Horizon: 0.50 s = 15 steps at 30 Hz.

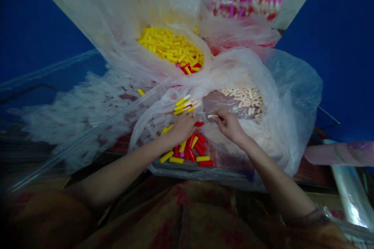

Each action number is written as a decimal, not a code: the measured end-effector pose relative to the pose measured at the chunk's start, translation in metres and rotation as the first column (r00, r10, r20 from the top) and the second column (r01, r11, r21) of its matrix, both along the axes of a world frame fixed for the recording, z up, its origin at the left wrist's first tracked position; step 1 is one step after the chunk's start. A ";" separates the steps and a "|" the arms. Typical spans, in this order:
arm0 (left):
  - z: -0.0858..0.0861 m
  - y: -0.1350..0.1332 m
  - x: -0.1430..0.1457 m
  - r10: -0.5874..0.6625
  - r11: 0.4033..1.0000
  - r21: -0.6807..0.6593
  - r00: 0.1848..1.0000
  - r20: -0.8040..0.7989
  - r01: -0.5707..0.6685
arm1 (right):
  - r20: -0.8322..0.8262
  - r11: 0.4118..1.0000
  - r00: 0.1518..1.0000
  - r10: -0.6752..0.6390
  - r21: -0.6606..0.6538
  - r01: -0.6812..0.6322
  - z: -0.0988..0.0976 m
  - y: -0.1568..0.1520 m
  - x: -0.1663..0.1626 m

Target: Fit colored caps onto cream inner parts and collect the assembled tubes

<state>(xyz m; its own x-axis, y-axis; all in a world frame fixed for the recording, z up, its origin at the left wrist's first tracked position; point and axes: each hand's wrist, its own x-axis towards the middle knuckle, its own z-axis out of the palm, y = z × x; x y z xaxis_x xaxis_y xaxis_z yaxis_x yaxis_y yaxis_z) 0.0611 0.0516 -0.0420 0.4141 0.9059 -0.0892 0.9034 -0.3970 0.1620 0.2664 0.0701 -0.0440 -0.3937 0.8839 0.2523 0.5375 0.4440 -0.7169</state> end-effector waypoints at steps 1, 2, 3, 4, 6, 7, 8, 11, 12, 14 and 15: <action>-0.001 0.000 0.001 -0.006 1.000 0.002 1.000 0.027 0.006 | -0.011 1.000 1.000 0.011 -0.010 -0.011 -0.001 -0.004 -0.002; -0.003 0.000 0.001 -0.002 1.000 0.001 0.997 0.079 0.002 | -0.024 1.000 1.000 0.018 -0.021 -0.019 -0.002 -0.007 -0.004; -0.004 0.000 0.000 0.017 1.000 -0.010 0.987 0.159 -0.016 | -0.040 0.999 0.999 0.022 -0.028 -0.023 -0.003 -0.011 -0.006; -0.005 -0.001 -0.001 0.048 0.998 -0.039 0.963 0.264 -0.039 | -0.056 0.999 0.998 0.021 -0.031 -0.023 -0.004 -0.013 -0.008; -0.005 -0.003 -0.002 0.139 0.985 -0.157 0.842 0.521 -0.066 | -0.092 1.000 0.996 0.006 -0.024 -0.008 -0.007 -0.019 -0.011; -0.004 -0.004 -0.002 0.192 0.971 -0.236 0.740 0.644 -0.047 | -0.110 1.000 0.994 -0.006 -0.026 0.003 -0.007 -0.022 -0.012; -0.004 -0.005 -0.001 0.250 0.948 -0.317 0.621 0.743 -0.002 | -0.128 0.999 0.992 -0.016 -0.038 0.012 -0.008 -0.025 -0.014; -0.002 -0.010 0.001 0.449 0.837 -0.514 0.301 0.841 0.188 | -0.174 0.993 0.984 -0.028 -0.120 0.007 -0.007 -0.032 -0.018; -0.002 -0.012 0.002 0.500 0.806 -0.546 0.232 0.834 0.226 | -0.186 0.989 0.982 -0.031 -0.147 0.003 -0.007 -0.035 -0.019; -0.003 -0.015 0.004 0.548 0.792 -0.562 0.128 0.827 0.237 | -0.204 0.986 0.977 -0.058 -0.164 0.024 -0.007 -0.037 -0.020; -0.003 -0.016 0.004 0.548 0.802 -0.553 0.089 0.832 0.228 | -0.212 0.986 0.974 -0.085 -0.157 0.052 -0.007 -0.038 -0.020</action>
<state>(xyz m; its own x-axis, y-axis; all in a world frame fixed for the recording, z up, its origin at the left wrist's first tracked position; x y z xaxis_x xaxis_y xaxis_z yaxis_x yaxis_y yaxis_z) 0.0653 0.0354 -0.0453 0.3299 0.9318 -0.1516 -0.1670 0.2156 0.9621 0.2465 0.0319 -0.0507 -0.2815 0.9409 0.1884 0.3868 0.2910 -0.8751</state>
